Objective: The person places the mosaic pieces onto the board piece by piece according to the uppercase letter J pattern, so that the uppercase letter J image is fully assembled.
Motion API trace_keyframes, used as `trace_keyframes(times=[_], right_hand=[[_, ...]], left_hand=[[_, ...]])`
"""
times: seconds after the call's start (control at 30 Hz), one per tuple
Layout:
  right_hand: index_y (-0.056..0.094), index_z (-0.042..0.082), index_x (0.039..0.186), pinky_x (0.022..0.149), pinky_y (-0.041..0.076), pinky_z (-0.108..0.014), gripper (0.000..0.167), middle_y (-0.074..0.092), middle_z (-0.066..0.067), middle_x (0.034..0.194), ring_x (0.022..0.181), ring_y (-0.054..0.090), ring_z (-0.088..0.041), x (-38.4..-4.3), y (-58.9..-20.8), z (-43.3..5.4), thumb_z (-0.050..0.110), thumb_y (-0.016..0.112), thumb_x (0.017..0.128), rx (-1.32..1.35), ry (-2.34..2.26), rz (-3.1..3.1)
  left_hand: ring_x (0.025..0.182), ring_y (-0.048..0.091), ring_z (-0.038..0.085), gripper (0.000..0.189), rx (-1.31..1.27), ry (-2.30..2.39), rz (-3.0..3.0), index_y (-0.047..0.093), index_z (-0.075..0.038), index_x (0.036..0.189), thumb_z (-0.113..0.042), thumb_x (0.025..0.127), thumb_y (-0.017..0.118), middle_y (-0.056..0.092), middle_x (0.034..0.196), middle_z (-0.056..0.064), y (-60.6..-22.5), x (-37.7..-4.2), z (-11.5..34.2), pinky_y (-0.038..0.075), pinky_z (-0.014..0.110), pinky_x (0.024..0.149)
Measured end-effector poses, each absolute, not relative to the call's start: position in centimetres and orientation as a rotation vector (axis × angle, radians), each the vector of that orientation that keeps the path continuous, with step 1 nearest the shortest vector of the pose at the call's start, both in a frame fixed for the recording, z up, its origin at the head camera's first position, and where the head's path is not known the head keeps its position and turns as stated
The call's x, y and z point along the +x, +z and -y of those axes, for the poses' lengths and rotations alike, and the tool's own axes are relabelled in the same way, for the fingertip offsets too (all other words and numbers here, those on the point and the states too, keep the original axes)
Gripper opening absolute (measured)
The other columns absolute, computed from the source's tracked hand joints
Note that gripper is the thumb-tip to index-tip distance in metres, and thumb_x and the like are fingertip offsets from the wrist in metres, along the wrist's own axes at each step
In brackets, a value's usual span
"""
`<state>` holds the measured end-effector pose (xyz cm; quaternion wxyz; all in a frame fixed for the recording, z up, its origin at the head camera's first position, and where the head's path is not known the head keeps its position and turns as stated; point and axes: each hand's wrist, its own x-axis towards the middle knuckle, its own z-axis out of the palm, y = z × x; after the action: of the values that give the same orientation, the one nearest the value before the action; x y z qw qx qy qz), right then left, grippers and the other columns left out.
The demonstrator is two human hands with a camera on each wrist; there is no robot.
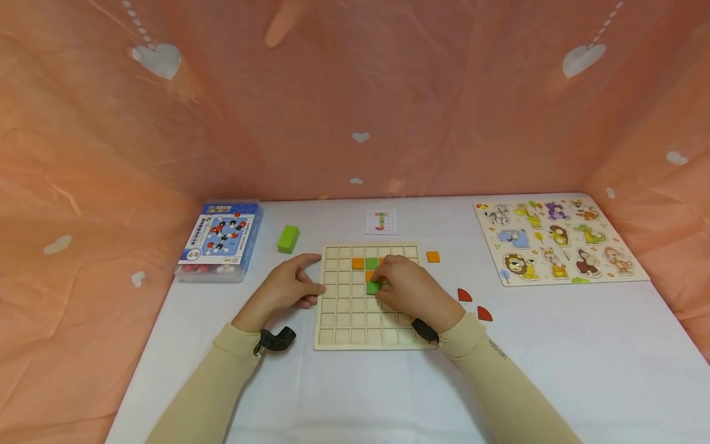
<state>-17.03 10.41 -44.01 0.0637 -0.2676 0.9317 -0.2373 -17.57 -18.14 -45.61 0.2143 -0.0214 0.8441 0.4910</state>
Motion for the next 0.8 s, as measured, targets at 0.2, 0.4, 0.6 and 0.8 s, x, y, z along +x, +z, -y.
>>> trace_keyframes(times=[0.2, 0.4, 0.6, 0.8], right_hand=[[0.082, 0.010, 0.108, 0.087, 0.058, -0.033, 0.020, 0.069, 0.002, 0.102, 0.095, 0.062, -0.016, -16.95, -43.97, -10.29, 0.004, 0.074, 0.091, -0.795, -0.703, -2.809], [0.082, 0.010, 0.108, 0.091, 0.060, -0.035, 0.018, 0.069, 0.001, 0.103, 0.098, 0.064, -0.018, -16.88, -44.07, -10.20, 0.005, 0.076, 0.092, -0.831, -0.681, -2.814], [0.083, 0.010, 0.110, 0.092, 0.060, -0.035, 0.018, 0.067, 0.002, 0.102, 0.099, 0.065, -0.017, -16.77, -44.13, -10.09, 0.007, 0.078, 0.093, -0.824, -0.672, -2.810], [0.083, 0.010, 0.111, 0.090, 0.059, -0.034, 0.019, 0.066, 0.002, 0.100, 0.097, 0.065, -0.016, -16.63, -44.09, -10.07, 0.007, 0.077, 0.093, -0.834, -0.671, -2.811]], left_hand=[[0.068, 0.072, 0.013, 0.080, -0.059, 1.359, -2.342, 0.044, -0.014, 0.164, -0.010, 0.095, 0.083, 0.066, 0.091, 0.012, -45.46, -17.46, 18.15, 0.066, 0.027, 0.064], [0.068, 0.072, 0.013, 0.079, -0.052, 1.360, -2.340, 0.044, -0.013, 0.164, -0.010, 0.095, 0.083, 0.066, 0.091, 0.011, -45.43, -17.46, 18.21, 0.065, 0.027, 0.064], [0.069, 0.072, 0.014, 0.079, -0.050, 1.354, -2.342, 0.044, -0.014, 0.164, -0.011, 0.096, 0.083, 0.067, 0.092, 0.012, -45.46, -17.43, 18.24, 0.066, 0.027, 0.065], [0.069, 0.072, 0.014, 0.079, -0.056, 1.365, -2.322, 0.044, -0.015, 0.164, -0.011, 0.096, 0.083, 0.068, 0.092, 0.012, -45.59, -17.50, 18.28, 0.065, 0.027, 0.065]])
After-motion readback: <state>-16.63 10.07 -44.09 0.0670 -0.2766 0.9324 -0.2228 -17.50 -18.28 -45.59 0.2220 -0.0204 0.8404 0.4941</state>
